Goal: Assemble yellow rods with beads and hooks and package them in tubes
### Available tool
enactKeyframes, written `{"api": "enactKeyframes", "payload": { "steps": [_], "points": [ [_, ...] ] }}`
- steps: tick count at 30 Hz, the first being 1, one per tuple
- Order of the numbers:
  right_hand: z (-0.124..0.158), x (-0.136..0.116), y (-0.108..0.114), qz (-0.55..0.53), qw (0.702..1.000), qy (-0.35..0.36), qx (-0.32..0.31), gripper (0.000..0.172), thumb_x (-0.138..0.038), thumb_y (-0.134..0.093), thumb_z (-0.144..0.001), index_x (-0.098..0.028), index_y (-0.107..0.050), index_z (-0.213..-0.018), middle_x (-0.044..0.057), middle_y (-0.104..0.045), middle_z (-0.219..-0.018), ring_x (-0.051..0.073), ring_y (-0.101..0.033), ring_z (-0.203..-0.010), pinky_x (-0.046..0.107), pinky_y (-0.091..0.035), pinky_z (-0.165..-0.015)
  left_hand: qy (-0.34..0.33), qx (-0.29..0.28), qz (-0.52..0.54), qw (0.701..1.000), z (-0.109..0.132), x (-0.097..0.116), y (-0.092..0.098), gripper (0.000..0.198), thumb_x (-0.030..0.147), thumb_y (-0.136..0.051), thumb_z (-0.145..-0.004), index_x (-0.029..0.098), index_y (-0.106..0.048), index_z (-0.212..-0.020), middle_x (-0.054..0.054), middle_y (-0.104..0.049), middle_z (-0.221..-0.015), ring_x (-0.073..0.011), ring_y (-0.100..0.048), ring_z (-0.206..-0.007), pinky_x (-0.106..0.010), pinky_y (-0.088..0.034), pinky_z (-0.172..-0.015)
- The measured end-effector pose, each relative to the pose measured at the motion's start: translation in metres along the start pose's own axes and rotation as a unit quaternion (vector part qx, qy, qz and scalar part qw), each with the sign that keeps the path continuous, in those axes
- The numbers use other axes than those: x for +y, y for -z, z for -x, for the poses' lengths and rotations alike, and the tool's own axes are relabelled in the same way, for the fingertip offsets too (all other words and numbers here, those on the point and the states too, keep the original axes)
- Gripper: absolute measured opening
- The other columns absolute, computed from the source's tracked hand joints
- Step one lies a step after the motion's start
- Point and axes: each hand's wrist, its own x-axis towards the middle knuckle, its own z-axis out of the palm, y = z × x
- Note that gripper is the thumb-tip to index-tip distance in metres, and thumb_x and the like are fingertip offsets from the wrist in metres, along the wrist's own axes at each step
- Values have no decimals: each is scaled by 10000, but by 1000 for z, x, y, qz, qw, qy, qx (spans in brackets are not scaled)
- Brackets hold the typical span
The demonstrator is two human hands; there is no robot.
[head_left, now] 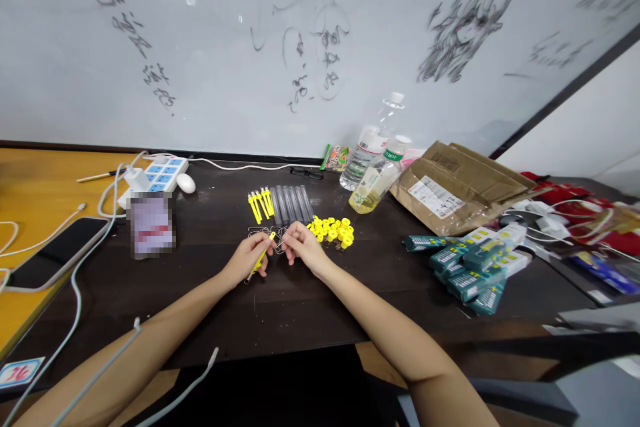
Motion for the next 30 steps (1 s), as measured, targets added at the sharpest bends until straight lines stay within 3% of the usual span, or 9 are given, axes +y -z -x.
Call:
{"api": "enactKeyframes", "payload": {
  "steps": [4, 8, 14, 20, 27, 30],
  "points": [
    [0, 0, -1, 14, 1000, 19, -6, 300, -387, -656, -753, -195, -426, -769, -52, -621, -624, 61, -536, -432, 175, -484, -394, -66, -17, -120, 990, 3, -4, 1, 295, 449, -459, -866, 167, -546, -856, 58, -463, -613, -40, -435, -362, -156, -384, -343],
    [0, 2, 0, 43, 999, 28, -9, 294, -361, -663, -749, -194, -422, -766, -53, -619, -613, 57, -525, -432, 171, -477, -402, -80, -10, -206, 975, 8, 0, 2, 323, 431, -417, -887, 172, -598, -955, 61, -456, -554, -64, -409, -366, -175, -370, -361],
    [0, 2, 3, 68, 997, 33, -28, 296, -388, -645, -766, -196, -421, -753, -30, -632, -641, 64, -528, -450, 188, -477, -425, -152, -7, -346, 926, 9, 11, 3, 278, 324, -394, -907, 178, -630, -890, -7, -666, -809, -135, -577, -685, -229, -426, -658],
    [2, -3, 1, 98, 993, 47, -34, 276, -388, -606, -804, -200, -409, -764, -39, -614, -639, 66, -529, -442, 199, -467, -447, -136, -24, -426, 894, 10, 11, 5, 274, 331, -372, -916, 197, -608, -882, -22, -670, -829, -172, -610, -740, -243, -396, -680],
    [2, -1, 5, 110, 991, 28, -75, 285, -406, -605, -808, -205, -403, -787, -20, -615, -680, 96, -574, -531, 246, -493, -550, -115, -19, -493, 862, 12, 11, 7, 262, 359, -383, -914, 216, -594, -858, -16, -668, -785, -171, -612, -690, -229, -343, -593],
    [2, -4, 9, 179, 978, 52, -90, 246, -391, -587, -824, -198, -438, -795, -24, -568, -683, 102, -546, -578, 238, -462, -566, -109, -9, -518, 848, 12, 13, 7, 252, 359, -396, -905, 210, -583, -826, -17, -660, -758, -167, -607, -675, -227, -331, -583]
  ]
}}
